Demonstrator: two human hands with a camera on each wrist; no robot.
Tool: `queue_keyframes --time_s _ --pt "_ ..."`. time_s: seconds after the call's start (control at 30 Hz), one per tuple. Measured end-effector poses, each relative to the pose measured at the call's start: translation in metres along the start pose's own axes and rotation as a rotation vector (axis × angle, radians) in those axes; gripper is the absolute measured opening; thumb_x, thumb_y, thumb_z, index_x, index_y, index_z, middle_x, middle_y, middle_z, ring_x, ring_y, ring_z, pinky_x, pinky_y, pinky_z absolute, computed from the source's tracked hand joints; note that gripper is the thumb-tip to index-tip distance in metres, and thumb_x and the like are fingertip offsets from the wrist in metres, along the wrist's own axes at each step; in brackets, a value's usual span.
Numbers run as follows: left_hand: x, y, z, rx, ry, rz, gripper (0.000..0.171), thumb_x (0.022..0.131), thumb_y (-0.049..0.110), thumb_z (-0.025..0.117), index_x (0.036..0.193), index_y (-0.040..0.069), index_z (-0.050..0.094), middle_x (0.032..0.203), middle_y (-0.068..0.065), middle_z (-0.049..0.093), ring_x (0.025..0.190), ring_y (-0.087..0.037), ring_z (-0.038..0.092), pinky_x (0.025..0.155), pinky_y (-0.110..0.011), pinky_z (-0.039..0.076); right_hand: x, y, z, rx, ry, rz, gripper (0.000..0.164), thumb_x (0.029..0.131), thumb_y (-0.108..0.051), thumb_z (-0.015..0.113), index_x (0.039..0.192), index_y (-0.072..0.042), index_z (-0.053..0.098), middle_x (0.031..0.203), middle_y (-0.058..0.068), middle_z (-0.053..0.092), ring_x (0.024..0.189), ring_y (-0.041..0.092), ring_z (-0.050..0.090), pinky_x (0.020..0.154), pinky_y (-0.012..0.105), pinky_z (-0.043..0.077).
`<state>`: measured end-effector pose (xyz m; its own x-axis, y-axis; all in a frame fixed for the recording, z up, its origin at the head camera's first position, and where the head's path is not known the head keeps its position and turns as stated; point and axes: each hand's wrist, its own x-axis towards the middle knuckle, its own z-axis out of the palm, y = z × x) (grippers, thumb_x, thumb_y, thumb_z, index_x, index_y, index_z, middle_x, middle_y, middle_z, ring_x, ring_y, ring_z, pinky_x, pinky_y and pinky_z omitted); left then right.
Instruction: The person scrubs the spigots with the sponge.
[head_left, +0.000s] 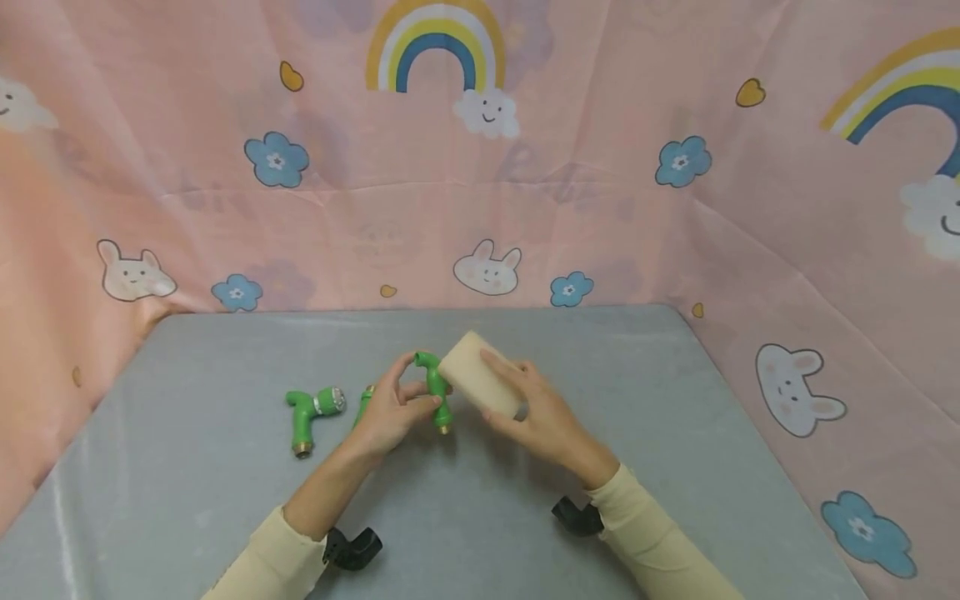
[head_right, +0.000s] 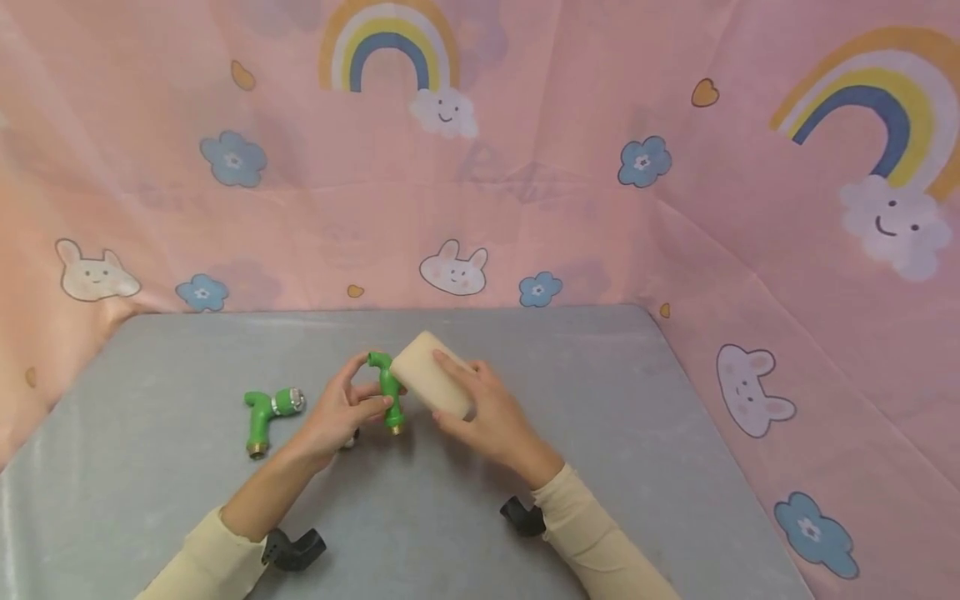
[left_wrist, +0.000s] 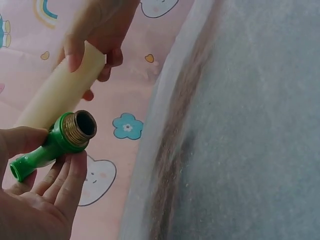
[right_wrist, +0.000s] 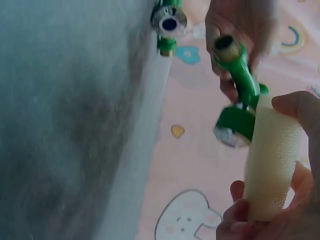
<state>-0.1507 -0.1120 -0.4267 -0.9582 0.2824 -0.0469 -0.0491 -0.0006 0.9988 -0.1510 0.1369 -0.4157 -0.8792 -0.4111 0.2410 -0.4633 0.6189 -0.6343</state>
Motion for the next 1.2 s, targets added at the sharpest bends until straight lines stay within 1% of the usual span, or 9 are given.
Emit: queue_keyframes --time_s 0.23,0.37,0.47,0.57,0.63,0.87,1.03,1.13,1.2 --pt "0.0 0.0 -0.001 0.024 -0.001 -0.01 0.065 0.097 0.0 0.058 0.154 0.016 0.029 0.131 -0.034 0.062 0.089 -0.017 0.075 0.095 -0.034 0.055 0.003 0.013 -0.009 -0.046 0.017 0.068 0.075 0.09 -0.029 0.074 0.156 -0.028 0.04 0.126 0.019 0.055 0.09 0.023 0.055 0.069 0.029 0.046" --pt "-0.001 -0.001 -0.002 0.029 -0.024 -0.006 0.068 0.098 0.001 0.057 0.158 0.017 0.027 0.132 -0.035 0.061 0.085 -0.013 0.074 0.091 -0.031 0.056 0.003 0.015 -0.012 -0.006 0.012 0.039 0.074 0.091 -0.031 0.072 0.157 -0.029 0.039 0.129 0.019 0.054 0.095 0.023 0.055 0.072 0.03 0.046" --pt "-0.001 -0.002 -0.002 0.039 -0.059 0.012 0.071 0.099 0.0 0.057 0.16 0.016 0.025 0.132 -0.034 0.062 0.1 -0.027 0.074 0.09 -0.028 0.056 0.003 0.01 -0.01 0.055 -0.01 -0.014 0.073 0.092 -0.03 0.071 0.157 -0.029 0.038 0.128 0.018 0.055 0.098 0.024 0.053 0.074 0.034 0.048" --pt "-0.002 -0.001 0.0 0.07 -0.098 0.04 0.071 0.099 0.0 0.056 0.161 0.013 0.023 0.132 -0.032 0.063 0.116 -0.044 0.066 0.089 -0.023 0.055 0.003 0.004 -0.007 0.1 -0.039 -0.043 0.074 0.092 -0.029 0.071 0.158 -0.03 0.036 0.128 0.018 0.054 0.099 0.024 0.053 0.076 0.04 0.051" --pt "-0.003 -0.001 0.001 0.089 -0.116 0.063 0.072 0.1 -0.001 0.056 0.162 0.011 0.02 0.131 -0.031 0.063 0.122 -0.05 0.06 0.09 -0.022 0.055 0.003 0.004 -0.006 0.116 -0.056 -0.046 0.074 0.093 -0.028 0.071 0.158 -0.03 0.035 0.129 0.018 0.053 0.098 0.024 0.053 0.077 0.041 0.051" --pt "-0.004 0.001 -0.001 0.124 -0.099 0.089 0.071 0.1 -0.002 0.055 0.161 0.008 0.021 0.13 -0.034 0.062 0.114 -0.05 0.064 0.081 -0.025 0.058 0.002 0.013 -0.019 0.101 -0.116 0.021 0.071 0.092 -0.025 0.07 0.156 -0.034 0.039 0.133 0.016 0.051 0.098 0.024 0.053 0.075 0.032 0.047" --pt "-0.002 -0.002 -0.001 0.181 -0.125 0.109 0.067 0.099 -0.004 0.054 0.159 0.002 0.024 0.127 -0.035 0.064 0.112 -0.051 0.065 0.076 -0.023 0.057 0.001 0.017 -0.031 0.127 -0.148 0.027 0.07 0.091 -0.021 0.07 0.155 -0.03 0.043 0.129 0.017 0.052 0.099 0.024 0.052 0.077 0.032 0.047" --pt "-0.001 -0.002 0.0 0.227 -0.133 0.124 0.062 0.099 -0.003 0.055 0.157 0.002 0.032 0.125 -0.033 0.065 0.114 -0.05 0.065 0.078 -0.027 0.059 0.001 0.017 -0.033 0.172 -0.132 0.014 0.069 0.092 -0.019 0.07 0.155 -0.028 0.043 0.123 0.017 0.053 0.095 0.023 0.049 0.073 0.03 0.045" --pt "-0.001 -0.002 0.0 0.26 -0.142 0.13 0.059 0.099 -0.001 0.056 0.155 0.002 0.036 0.125 -0.03 0.067 0.118 -0.047 0.064 0.085 -0.033 0.06 0.002 0.015 -0.033 0.187 -0.129 0.003 0.07 0.092 -0.021 0.07 0.155 -0.029 0.042 0.122 0.016 0.053 0.092 0.023 0.048 0.071 0.028 0.044"
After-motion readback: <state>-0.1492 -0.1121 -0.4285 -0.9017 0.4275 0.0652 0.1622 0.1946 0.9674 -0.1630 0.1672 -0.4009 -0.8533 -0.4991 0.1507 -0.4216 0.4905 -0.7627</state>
